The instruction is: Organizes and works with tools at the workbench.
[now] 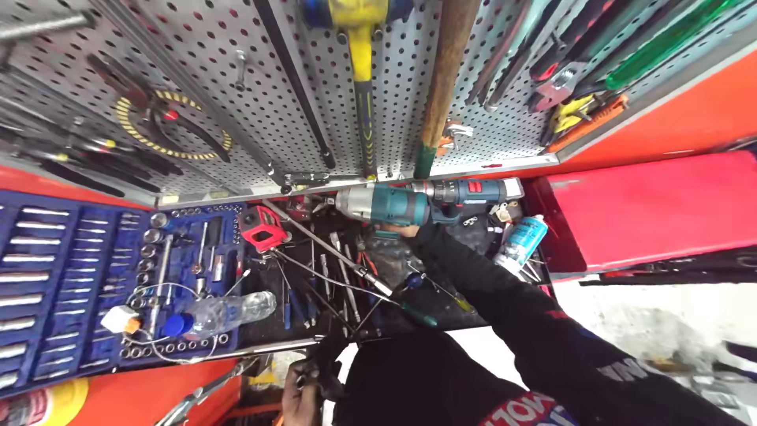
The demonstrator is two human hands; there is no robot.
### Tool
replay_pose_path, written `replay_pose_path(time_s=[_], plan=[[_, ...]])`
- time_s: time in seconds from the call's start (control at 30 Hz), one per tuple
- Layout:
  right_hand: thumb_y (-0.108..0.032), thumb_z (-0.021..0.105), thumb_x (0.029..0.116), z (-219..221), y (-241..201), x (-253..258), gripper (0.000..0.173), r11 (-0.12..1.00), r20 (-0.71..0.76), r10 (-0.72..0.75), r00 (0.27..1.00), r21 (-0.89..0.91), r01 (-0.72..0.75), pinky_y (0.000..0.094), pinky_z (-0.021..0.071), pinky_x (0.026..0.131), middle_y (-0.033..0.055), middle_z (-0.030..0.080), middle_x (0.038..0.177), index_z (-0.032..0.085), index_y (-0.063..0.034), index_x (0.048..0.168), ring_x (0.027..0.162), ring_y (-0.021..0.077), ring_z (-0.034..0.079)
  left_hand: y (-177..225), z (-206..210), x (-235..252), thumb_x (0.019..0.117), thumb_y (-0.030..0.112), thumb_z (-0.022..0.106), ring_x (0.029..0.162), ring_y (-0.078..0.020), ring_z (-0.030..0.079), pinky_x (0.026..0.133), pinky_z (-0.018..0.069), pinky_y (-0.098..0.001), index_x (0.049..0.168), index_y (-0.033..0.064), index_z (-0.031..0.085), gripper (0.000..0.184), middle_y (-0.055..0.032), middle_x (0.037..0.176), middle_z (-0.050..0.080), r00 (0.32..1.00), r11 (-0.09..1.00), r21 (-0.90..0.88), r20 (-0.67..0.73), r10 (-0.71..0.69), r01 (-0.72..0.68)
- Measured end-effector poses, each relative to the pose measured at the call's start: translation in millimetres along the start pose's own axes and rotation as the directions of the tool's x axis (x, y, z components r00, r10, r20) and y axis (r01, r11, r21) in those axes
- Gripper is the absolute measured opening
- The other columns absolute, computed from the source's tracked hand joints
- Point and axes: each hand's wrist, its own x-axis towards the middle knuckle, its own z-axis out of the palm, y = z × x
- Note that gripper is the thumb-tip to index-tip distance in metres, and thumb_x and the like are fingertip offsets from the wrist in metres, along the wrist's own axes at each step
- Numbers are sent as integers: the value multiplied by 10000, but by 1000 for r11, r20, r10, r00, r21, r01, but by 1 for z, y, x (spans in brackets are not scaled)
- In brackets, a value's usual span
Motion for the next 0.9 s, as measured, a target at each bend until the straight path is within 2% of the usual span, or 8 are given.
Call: replay_pose_path(time_s=[0.1, 0.23, 0.3, 0.5, 0.63, 0.73, 0.83, 0.9], plan=[[-176, 802, 835, 1, 53, 40, 372, 943, 46, -287, 957, 188, 274, 268, 580, 917, 74, 750, 1020, 697, 44, 1116, 961, 73, 705, 1, 9, 2, 938, 31, 492, 782, 53, 628, 710, 563, -155, 1080, 78, 599, 184, 126, 908, 652, 1000, 999, 50, 17, -14, 13], [-109, 769, 910, -18, -8, 6, 382, 994, 169, 105, 980, -51, -98, 242, 499, 1013, 134, 713, 1179, 668, 47, 1243, 1075, 76, 668, 9, 19, 5, 927, 17, 531, 735, 60, 627, 673, 563, -149, 1132, -9, 581, 212, 88, 883, 647, 999, 986, 159, 18, -49, 45], [-105, 779, 894, -19, -13, 1, 352, 991, 132, 113, 985, -88, -102, 216, 503, 983, 113, 727, 1136, 688, 37, 1204, 1036, 45, 671, 7, 20, 5, 918, 30, 554, 759, 56, 637, 696, 568, -153, 1162, -32, 583, 254, 64, 907, 657, 999, 983, 182, 29, -35, 29], [-267, 858, 829, -2, 60, 14, 454, 921, -131, -383, 915, -133, 366, 334, 562, 1012, 66, 749, 1130, 711, -37, 1193, 1083, 103, 698, 9, 29, 6, 931, 87, 578, 620, 23, 609, 558, 550, -162, 1145, 41, 612, 222, 84, 837, 655, 1000, 995, 94, -3, -27, 27], [-312, 884, 795, -3, 71, -10, 561, 882, -328, -444, 834, -327, 341, 451, 547, 1046, 143, 712, 1199, 682, -26, 1235, 1151, 211, 679, 15, 39, 13, 991, 180, 641, 905, 1, 678, 814, 594, -207, 1208, 183, 649, 218, 124, 1034, 713, 982, 982, -102, 87, 167, -158], [-256, 814, 872, 12, 81, -57, 464, 918, -487, -396, 778, -203, 341, 427, 605, 921, 151, 716, 1126, 654, 28, 1201, 1032, 221, 710, 27, 63, 18, 994, 141, 635, 963, -53, 685, 861, 609, -282, 1275, 88, 589, 290, 56, 1079, 706, 972, 975, -142, 143, 188, -168], [-420, 675, 969, 46, 76, -119, 766, 905, -46, -328, 943, 270, 328, 393, 584, 997, 177, 598, 1396, 382, 87, 1463, 1208, 220, 648, 38, 97, 23, 1020, 135, 607, 994, -50, 681, 887, 603, -278, 1331, 8, 533, 344, 18, 1147, 695, 936, 969, -161, 272, 225, -186], [-405, 705, 951, 74, 81, -155, 886, 883, 212, -270, 939, 443, 154, 284, 553, 1013, 67, 556, 1458, 255, 55, 1560, 1217, 70, 613, 35, 111, 20, 1037, 118, 572, 1071, -50, 660, 962, 573, -277, 1352, -18, 525, 347, -18, 1223, 677, 902, 969, -162, 363, 234, -186]])
